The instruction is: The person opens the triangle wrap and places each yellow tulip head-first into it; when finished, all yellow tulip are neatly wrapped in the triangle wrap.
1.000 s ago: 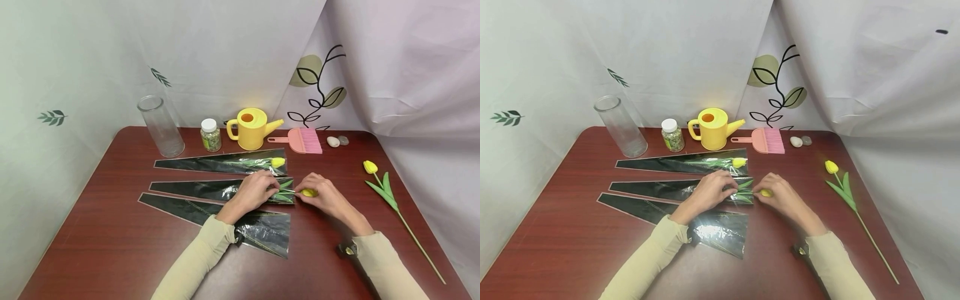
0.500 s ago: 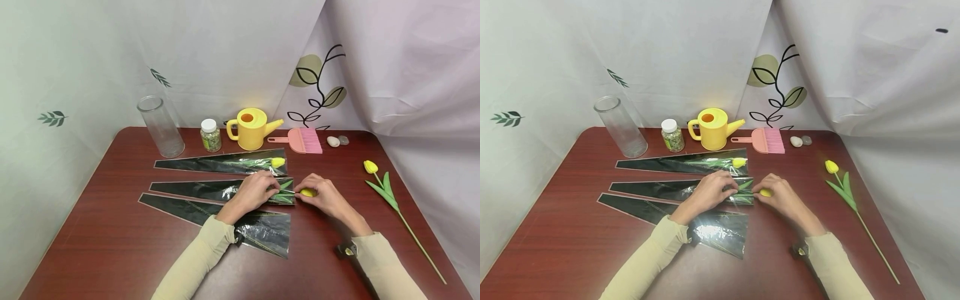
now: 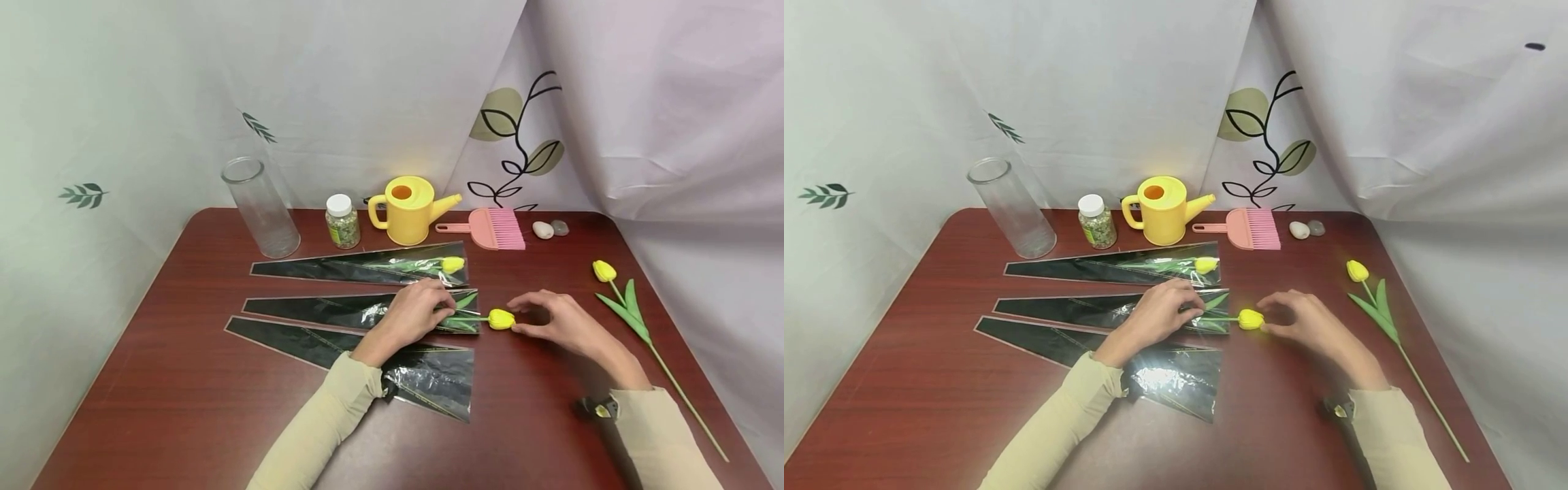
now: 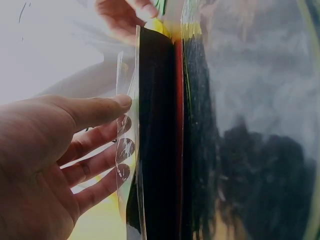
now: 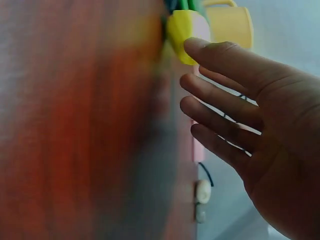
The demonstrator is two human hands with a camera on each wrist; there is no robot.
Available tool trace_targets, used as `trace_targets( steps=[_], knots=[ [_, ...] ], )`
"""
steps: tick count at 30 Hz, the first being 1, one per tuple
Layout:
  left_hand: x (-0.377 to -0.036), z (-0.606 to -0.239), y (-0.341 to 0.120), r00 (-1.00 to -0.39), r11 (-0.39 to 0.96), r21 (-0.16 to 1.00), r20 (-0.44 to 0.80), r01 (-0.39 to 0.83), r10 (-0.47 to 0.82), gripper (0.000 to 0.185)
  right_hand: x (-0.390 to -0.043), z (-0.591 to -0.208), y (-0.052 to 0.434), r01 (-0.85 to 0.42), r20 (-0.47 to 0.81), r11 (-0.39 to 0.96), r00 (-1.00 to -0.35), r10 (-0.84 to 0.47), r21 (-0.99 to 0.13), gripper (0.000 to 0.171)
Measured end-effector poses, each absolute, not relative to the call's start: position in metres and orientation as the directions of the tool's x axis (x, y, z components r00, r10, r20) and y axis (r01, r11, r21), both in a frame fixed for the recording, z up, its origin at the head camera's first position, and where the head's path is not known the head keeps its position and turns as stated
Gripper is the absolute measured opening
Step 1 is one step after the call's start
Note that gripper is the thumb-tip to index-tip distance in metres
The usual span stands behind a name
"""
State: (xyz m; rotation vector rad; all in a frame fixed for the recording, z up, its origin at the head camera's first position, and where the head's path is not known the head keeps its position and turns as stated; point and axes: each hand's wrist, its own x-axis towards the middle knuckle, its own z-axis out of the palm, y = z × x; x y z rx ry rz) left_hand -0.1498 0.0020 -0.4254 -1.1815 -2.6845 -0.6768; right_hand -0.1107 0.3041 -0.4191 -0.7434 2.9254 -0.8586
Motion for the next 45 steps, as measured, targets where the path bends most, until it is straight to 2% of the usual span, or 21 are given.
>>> trace_targets(
  steps=[5,20,45],
  knots=[
    [-0.150,-0.426,0.001,-0.682,0.592,0.343,0.300,0.729,0.666,0.007,-0.111,-0.425,0.303,-0.435,0.099,0.723,-0.884,-0.458,-0.536,0.035],
    [-0.150,-0.425,0.001,-0.681,0.581,0.362,0.294,0.728,0.670,0.007,-0.115,-0.429,0.285,-0.465,0.171,0.654,-0.870,-0.463,-0.596,0.030],
    [-0.150,-0.424,0.002,-0.678,0.583,0.351,0.296,0.733,0.673,0.007,-0.127,-0.442,0.259,-0.374,0.116,0.597,-0.898,-0.424,-0.709,0.021]
  ],
)
